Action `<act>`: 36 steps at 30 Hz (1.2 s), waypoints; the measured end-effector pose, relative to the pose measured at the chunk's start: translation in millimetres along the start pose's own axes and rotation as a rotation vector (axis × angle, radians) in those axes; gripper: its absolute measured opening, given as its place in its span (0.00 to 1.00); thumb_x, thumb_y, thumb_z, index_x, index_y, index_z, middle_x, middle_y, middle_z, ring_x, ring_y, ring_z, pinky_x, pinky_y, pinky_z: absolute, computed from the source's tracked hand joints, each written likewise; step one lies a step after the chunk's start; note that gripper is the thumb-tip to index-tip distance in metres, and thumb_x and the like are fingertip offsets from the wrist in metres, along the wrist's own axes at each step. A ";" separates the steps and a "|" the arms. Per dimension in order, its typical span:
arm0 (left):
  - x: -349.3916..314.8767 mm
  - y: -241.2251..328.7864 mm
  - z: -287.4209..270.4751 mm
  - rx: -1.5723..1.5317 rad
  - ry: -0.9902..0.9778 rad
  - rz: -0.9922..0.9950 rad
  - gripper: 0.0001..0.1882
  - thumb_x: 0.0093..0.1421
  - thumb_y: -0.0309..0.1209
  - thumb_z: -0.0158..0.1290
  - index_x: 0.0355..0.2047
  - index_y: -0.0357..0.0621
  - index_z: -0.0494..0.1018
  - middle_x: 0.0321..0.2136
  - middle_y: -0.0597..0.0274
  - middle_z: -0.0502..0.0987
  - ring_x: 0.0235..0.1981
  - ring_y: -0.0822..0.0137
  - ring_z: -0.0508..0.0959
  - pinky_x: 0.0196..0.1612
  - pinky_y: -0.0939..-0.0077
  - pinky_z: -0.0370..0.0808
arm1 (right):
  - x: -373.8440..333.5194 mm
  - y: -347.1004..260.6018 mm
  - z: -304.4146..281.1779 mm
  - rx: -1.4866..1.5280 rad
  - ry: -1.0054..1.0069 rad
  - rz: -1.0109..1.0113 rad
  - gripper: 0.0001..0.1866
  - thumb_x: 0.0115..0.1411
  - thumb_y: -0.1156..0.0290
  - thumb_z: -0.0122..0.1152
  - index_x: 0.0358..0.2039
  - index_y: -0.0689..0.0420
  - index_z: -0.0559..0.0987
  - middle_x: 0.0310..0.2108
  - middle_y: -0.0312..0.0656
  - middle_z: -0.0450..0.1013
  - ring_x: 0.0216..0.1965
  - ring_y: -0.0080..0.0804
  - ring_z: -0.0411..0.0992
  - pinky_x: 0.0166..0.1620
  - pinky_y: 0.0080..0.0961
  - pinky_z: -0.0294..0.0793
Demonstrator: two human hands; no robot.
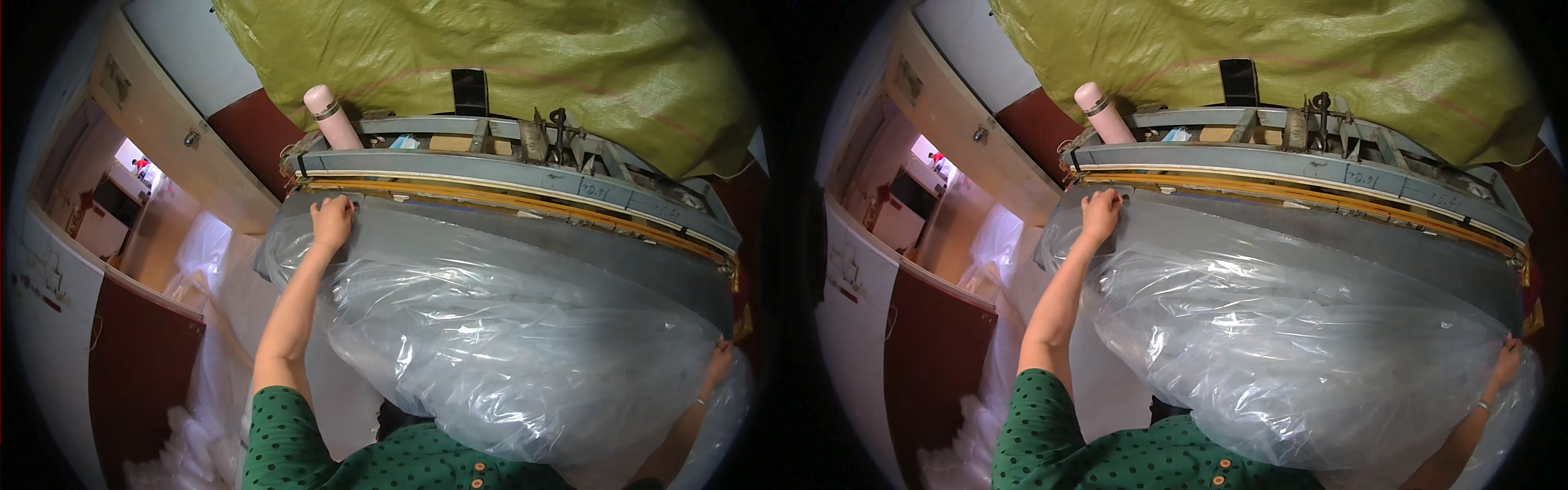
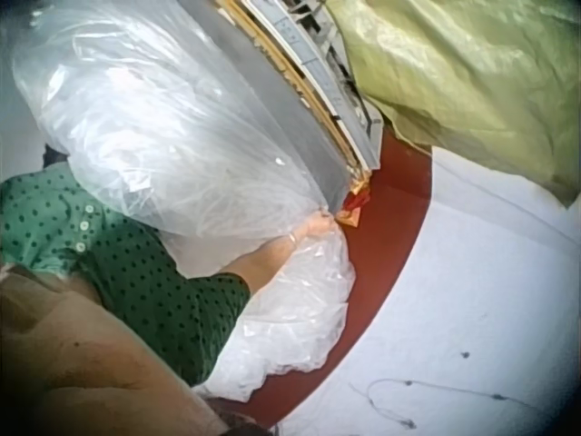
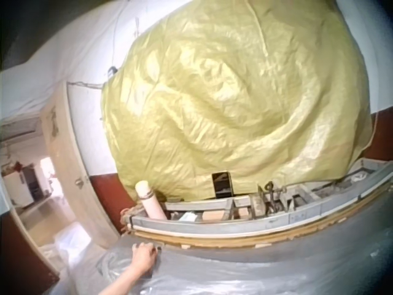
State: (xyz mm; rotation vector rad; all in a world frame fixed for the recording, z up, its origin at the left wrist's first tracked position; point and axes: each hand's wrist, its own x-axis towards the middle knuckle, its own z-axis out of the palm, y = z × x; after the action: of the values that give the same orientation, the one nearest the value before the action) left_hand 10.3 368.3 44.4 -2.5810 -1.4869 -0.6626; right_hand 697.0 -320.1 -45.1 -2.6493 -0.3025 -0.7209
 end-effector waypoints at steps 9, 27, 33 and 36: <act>-0.4 17.7 25.8 -0.047 0.090 0.006 0.03 0.51 0.30 0.53 0.27 0.46 0.73 0.27 0.63 0.75 0.37 0.60 0.72 0.49 0.49 0.59 | 10.6 59.8 -14.5 0.399 -0.034 0.186 0.24 0.56 0.50 0.54 0.37 0.62 0.76 0.30 0.37 0.74 0.30 0.28 0.68 0.37 0.25 0.66; 31.1 -10.2 2.0 -0.400 0.717 -0.189 0.09 0.59 0.30 0.42 0.27 0.36 0.64 0.22 0.50 0.68 0.23 0.57 0.68 0.31 0.67 0.66 | 84.6 -59.1 42.0 -0.108 0.133 0.029 0.13 0.57 0.62 0.51 0.31 0.61 0.74 0.26 0.50 0.72 0.29 0.46 0.71 0.32 0.37 0.69; 20.5 -79.2 64.0 -0.351 0.552 -0.291 0.09 0.60 0.31 0.43 0.27 0.36 0.64 0.24 0.50 0.69 0.26 0.57 0.69 0.34 0.68 0.67 | 37.3 -160.8 60.1 0.520 0.238 -0.034 0.09 0.58 0.67 0.50 0.31 0.61 0.70 0.25 0.47 0.70 0.26 0.40 0.67 0.34 0.31 0.67; 40.0 -88.6 84.5 -0.412 0.543 -0.285 0.10 0.60 0.32 0.43 0.27 0.37 0.64 0.24 0.53 0.69 0.26 0.59 0.69 0.34 0.68 0.67 | 55.3 -154.5 66.3 0.621 0.202 -0.021 0.10 0.59 0.67 0.51 0.29 0.62 0.70 0.23 0.46 0.69 0.25 0.38 0.67 0.34 0.30 0.67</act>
State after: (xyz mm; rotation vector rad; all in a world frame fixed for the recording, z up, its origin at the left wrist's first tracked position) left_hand -19.7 470.9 -27.4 -2.1503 -1.6523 -1.6988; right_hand 726.8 -147.2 -22.7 -1.9766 -0.4185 -0.7471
